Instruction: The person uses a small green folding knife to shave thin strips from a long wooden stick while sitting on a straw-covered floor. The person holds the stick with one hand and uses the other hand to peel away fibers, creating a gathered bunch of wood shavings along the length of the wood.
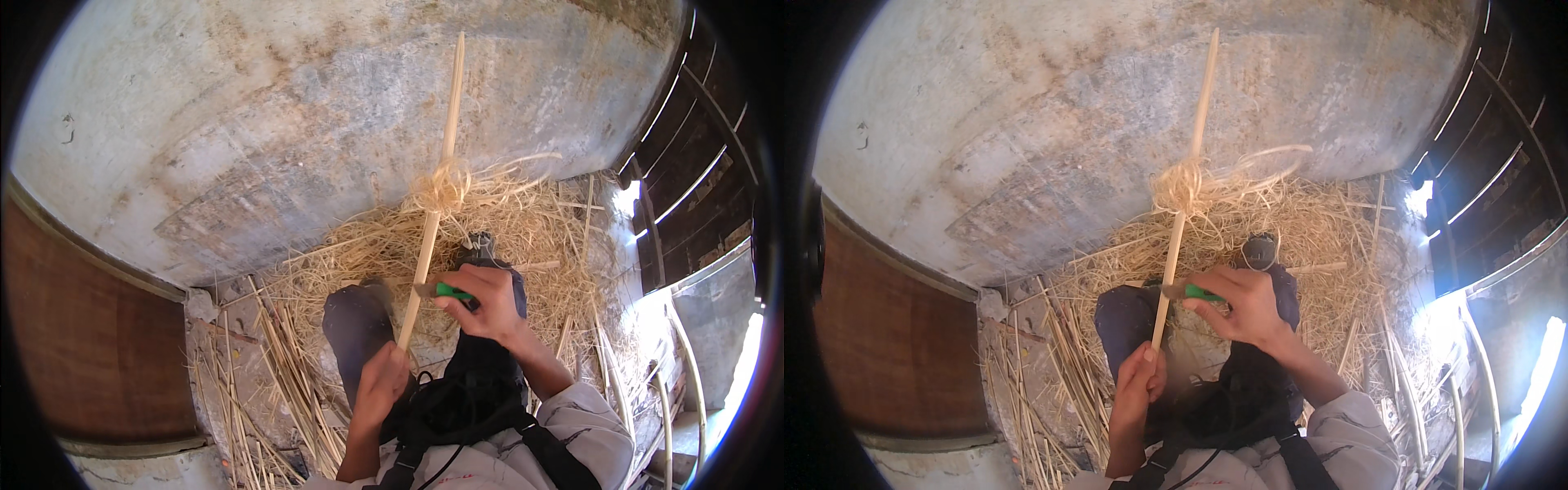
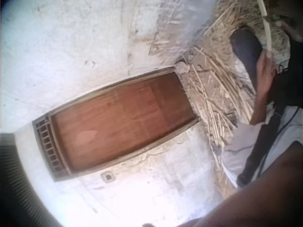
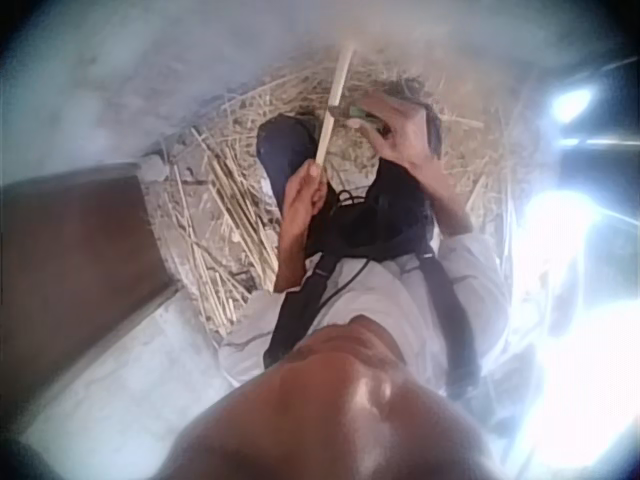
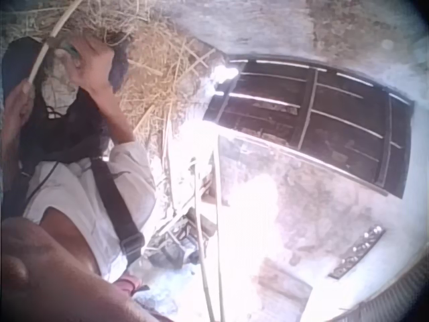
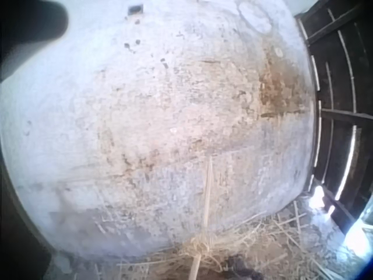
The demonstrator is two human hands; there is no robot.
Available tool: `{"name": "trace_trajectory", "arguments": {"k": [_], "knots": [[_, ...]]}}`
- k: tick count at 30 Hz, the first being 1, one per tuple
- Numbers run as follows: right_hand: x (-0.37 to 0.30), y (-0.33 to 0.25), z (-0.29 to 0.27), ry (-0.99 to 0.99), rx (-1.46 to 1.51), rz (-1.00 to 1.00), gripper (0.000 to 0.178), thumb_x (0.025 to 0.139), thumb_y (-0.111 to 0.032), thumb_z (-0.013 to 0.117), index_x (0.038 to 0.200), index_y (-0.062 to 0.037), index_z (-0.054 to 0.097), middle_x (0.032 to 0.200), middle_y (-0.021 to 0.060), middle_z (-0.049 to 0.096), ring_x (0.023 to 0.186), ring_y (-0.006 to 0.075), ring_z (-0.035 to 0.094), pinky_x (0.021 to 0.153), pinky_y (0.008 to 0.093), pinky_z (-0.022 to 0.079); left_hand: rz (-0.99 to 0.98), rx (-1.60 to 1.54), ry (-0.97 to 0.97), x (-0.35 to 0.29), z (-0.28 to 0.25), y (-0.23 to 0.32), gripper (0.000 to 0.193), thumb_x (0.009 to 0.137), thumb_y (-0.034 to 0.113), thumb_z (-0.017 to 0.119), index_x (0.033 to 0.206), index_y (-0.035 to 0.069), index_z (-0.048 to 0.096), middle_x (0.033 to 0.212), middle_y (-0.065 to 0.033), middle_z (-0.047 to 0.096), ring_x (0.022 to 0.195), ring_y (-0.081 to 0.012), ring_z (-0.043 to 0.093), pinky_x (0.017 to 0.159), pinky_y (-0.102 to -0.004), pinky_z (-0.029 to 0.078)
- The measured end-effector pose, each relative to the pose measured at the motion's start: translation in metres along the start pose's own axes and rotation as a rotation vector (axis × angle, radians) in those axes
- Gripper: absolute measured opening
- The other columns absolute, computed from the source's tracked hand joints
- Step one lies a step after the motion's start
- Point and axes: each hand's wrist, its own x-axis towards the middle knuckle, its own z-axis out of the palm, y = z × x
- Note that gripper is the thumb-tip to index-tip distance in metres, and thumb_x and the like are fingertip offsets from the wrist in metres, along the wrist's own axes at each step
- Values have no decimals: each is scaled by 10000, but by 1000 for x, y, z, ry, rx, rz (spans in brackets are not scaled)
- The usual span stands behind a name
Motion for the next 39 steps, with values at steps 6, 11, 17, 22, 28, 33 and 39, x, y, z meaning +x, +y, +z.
{"name": "trace_trajectory", "arguments": {"k": [6, 11, 17, 22, 28, 33, 39], "knots": [[-8, -8, 2, -65, -97, -115, 303, 843, -334, 875, 1059, -139, 788, 821, 14, 693, 616, 227, 653, 568, 341, 510, 57, 59, -11, 3, 4, 3, 357, 1170, 338, 446, 936, 78, 517, 717, 68, 392, 604, -25, 329, 530, -229, 257], [-7, -14, -1, -16, -160, -129, 307, 833, -351, 877, 1047, -149, 791, 791, 8, 674, 587, 216, 631, 548, 342, 491, 94, 99, 19, 4, 5, -1, 383, 1166, 347, 446, 922, 61, 520, 720, 59, 392, 646, -35, 342, 564, -243, 279], [2, -6, -6, 79, -161, -62, 284, 835, -326, 884, 1038, -147, 801, 784, 8, 690, 579, 222, 640, 540, 336, 496, 103, 303, 66, -2, 6, -7, 400, 1158, 309, 443, 885, 33, 540, 705, 25, 452, 659, -69, 399, 585, -294, 332], [4, -2, -8, 63, -169, -61, 271, 837, -323, 886, 1027, -149, 804, 793, 2, 704, 577, 220, 646, 542, 339, 499, 116, 320, 89, -2, 6, -9, 392, 1154, 295, 455, 874, 32, 535, 689, 22, 444, 647, -73, 393, 582, -298, 332], [8, -1, -6, 89, -161, -58, 280, 836, -332, 890, 1031, -151, 804, 789, 0, 705, 584, 217, 653, 547, 342, 502, 128, 345, 114, -2, 6, -8, 386, 1147, 263, 460, 846, 31, 525, 680, 15, 443, 644, -74, 399, 580, -301, 337], [10, 1, -4, 109, -142, -19, 276, 836, -330, 892, 1031, -155, 806, 797, 3, 711, 609, 219, 670, 553, 347, 508, 135, 366, 129, -3, 5, -7, 380, 1142, 245, 460, 835, 31, 521, 673, 11, 449, 640, -75, 401, 578, -304, 338], [14, 2, -4, 111, -150, -28, 287, 831, -329, 896, 1034, -145, 809, 793, 13, 710, 607, 225, 667, 545, 349, 504, 148, 350, 121, -4, 4, -11, 385, 1144, 246, 466, 823, 38, 511, 663, 14, 445, 632, -72, 395, 572, -305, 335]]}}
